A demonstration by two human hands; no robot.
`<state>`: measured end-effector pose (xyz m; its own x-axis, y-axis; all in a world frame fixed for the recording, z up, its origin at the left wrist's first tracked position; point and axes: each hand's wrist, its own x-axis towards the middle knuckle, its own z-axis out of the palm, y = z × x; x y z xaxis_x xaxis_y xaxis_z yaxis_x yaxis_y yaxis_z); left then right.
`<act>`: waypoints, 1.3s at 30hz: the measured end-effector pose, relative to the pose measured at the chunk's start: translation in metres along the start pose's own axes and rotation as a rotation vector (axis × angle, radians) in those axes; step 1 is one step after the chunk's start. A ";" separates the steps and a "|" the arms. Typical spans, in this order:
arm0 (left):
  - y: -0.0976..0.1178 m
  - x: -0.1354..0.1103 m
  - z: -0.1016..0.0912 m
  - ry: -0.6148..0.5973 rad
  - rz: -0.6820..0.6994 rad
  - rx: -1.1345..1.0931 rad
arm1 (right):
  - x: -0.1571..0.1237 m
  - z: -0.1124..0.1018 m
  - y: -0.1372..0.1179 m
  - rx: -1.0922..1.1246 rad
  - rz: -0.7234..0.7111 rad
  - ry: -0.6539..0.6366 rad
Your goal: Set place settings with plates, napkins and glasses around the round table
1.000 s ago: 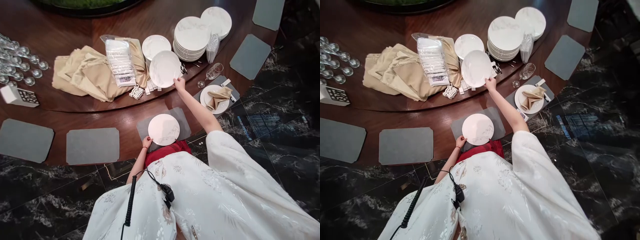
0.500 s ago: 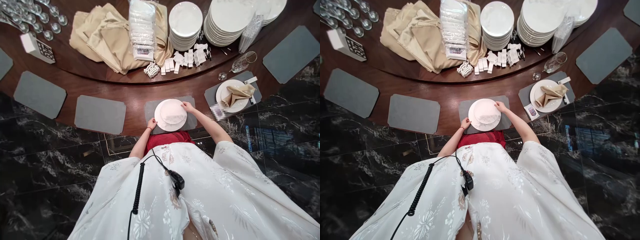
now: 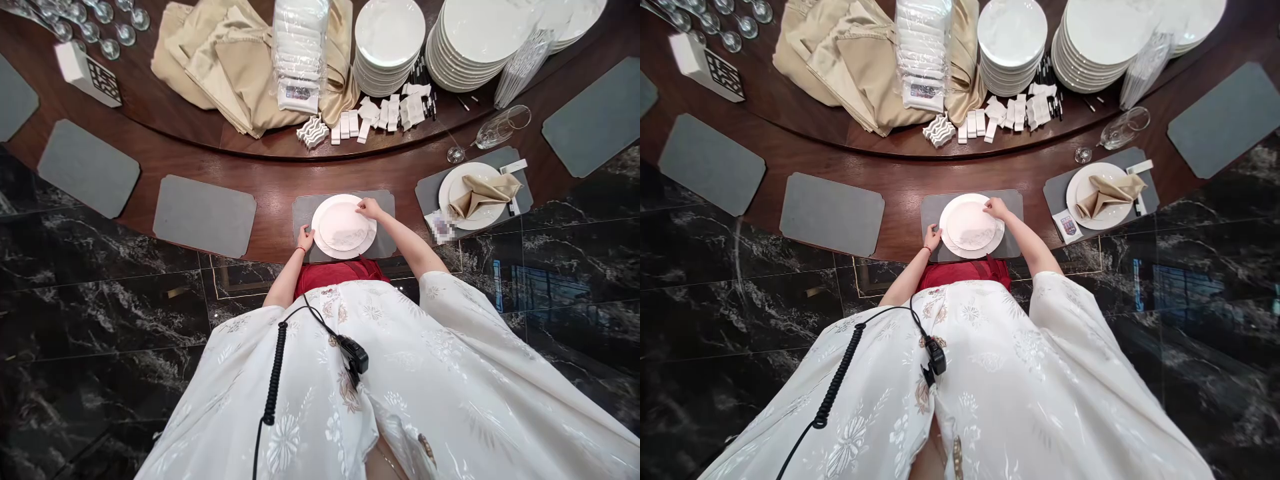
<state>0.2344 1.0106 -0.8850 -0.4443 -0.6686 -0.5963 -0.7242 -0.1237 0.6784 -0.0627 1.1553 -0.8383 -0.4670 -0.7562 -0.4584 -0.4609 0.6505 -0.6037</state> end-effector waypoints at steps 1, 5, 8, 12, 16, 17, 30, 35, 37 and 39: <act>0.001 -0.001 0.000 0.004 0.003 0.007 | -0.001 0.001 0.001 -0.033 0.012 0.015; 0.009 -0.009 0.002 0.036 -0.009 0.045 | -0.002 0.006 0.006 -0.078 0.056 0.066; 0.015 -0.013 0.004 0.057 -0.022 0.117 | -0.002 0.010 0.007 -0.035 0.089 0.097; 0.021 -0.015 0.005 0.055 -0.025 0.187 | -0.004 0.014 0.008 -0.022 0.112 0.105; 0.025 -0.018 0.001 0.040 -0.035 0.218 | -0.003 0.012 0.004 -0.059 0.094 0.111; 0.026 -0.020 -0.001 0.034 -0.037 0.229 | 0.000 0.010 0.001 -0.056 0.090 0.119; 0.025 -0.035 -0.005 0.030 -0.072 0.166 | 0.171 -0.098 -0.043 0.003 0.025 0.368; 0.025 -0.036 -0.011 -0.017 -0.095 0.155 | 0.153 -0.086 -0.045 -0.128 -0.077 0.305; 0.023 -0.033 -0.015 -0.049 -0.083 0.160 | 0.132 -0.082 -0.041 -0.135 -0.082 0.303; 0.022 -0.030 -0.018 -0.076 -0.072 0.161 | 0.109 -0.081 -0.034 -0.093 -0.073 0.311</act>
<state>0.2417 1.0149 -0.8443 -0.4221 -0.6042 -0.6759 -0.8280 -0.0466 0.5588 -0.1591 1.0563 -0.8149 -0.6314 -0.7527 -0.1864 -0.5620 0.6098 -0.5589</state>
